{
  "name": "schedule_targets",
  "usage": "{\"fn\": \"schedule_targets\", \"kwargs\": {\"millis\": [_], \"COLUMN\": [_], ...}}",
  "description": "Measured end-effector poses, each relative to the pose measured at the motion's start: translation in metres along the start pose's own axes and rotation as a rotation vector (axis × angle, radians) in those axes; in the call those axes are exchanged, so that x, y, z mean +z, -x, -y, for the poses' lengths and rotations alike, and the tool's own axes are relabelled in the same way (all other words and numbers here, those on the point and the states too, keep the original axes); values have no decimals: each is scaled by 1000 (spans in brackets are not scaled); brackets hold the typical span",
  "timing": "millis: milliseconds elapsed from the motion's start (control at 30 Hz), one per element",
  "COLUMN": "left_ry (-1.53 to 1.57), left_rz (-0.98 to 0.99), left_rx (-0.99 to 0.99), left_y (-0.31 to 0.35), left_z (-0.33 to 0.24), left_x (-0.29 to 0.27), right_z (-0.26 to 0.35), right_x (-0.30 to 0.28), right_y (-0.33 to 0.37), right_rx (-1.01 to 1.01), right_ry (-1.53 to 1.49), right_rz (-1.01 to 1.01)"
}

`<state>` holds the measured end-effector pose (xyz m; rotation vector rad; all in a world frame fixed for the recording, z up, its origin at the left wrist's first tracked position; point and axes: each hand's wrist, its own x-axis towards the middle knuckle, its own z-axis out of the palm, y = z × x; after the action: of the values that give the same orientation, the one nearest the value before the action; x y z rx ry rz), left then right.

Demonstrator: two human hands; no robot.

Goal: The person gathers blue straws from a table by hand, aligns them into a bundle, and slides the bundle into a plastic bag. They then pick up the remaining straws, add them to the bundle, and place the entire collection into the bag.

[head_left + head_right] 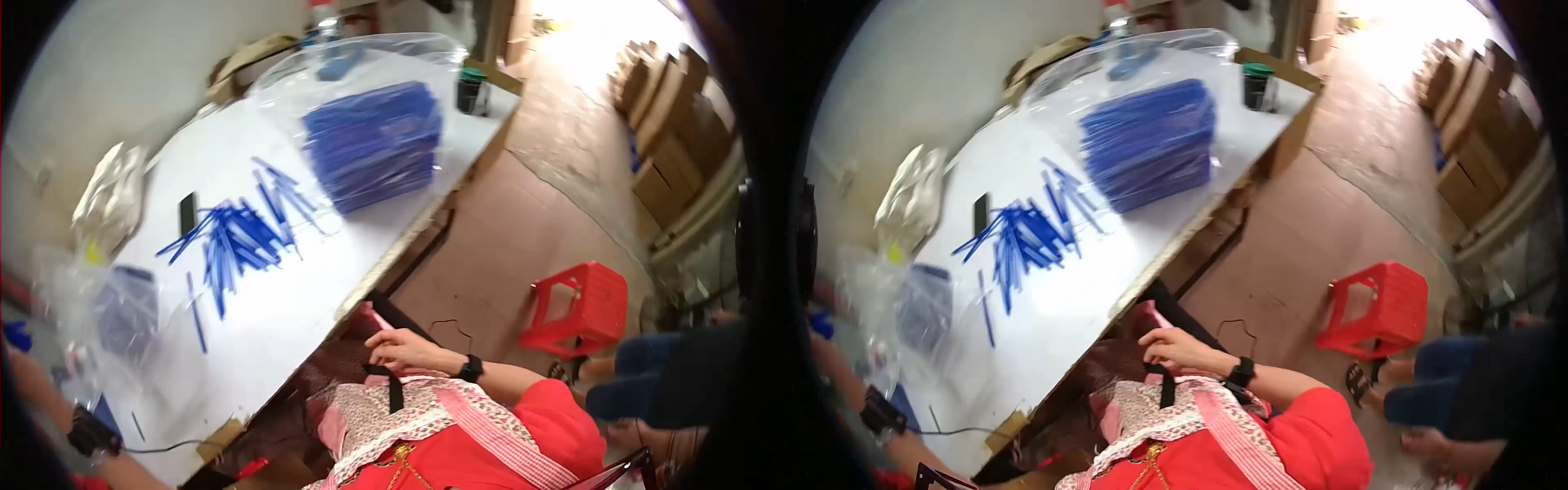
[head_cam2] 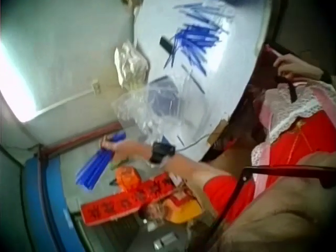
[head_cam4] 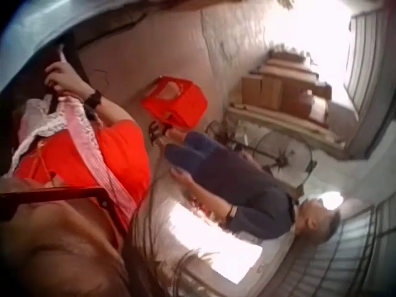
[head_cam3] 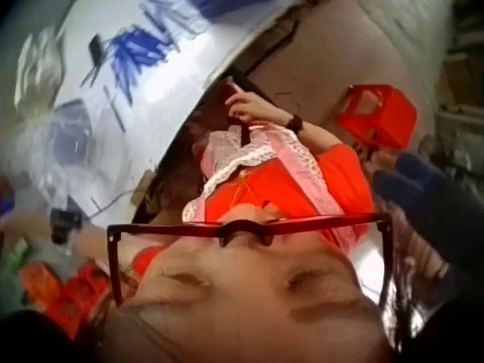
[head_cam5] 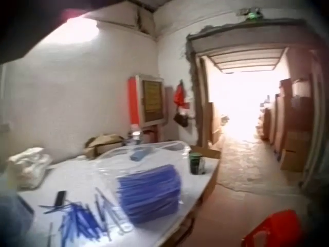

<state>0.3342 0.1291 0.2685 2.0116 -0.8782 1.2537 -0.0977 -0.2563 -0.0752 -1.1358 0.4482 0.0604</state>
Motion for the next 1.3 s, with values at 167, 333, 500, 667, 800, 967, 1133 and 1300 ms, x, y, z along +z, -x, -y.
{"fn": "schedule_targets", "kwargs": {"millis": [167, 333, 500, 667, 800, 967, 1133, 1300], "left_ry": [1164, 1575, 1611, 1540, 1524, 1542, 1561, 1579], "left_rz": [555, 1157, 1102, 1089, 1091, 1104, 1144, 1130], "left_rx": [-817, -1651, -1741, -1745, -1730, -1690, -1661, -1688], "left_y": [140, 279, 279, 277, 273, 268, 258, 255], "left_z": [-270, -317, -323, -312, -317, -320, -320, -321], "left_x": [71, 87, 80, 79, 76, 77, 80, 82], "right_z": [33, 63, 55, 57, 55, 66, 60, 59], "right_x": [23, 63, 57, 64, 65, 63, 53, 48], "right_y": [1, -36, -50, -55, -51, -44, -50, -53], "right_rx": [-87, -52, 143, 158, 28, 18, 3, -2], "right_ry": [-64, -419, -505, -648, -613, -639, -665, -674], "right_rz": [-10, 370, 415, 419, 425, 392, 401, 403]}}
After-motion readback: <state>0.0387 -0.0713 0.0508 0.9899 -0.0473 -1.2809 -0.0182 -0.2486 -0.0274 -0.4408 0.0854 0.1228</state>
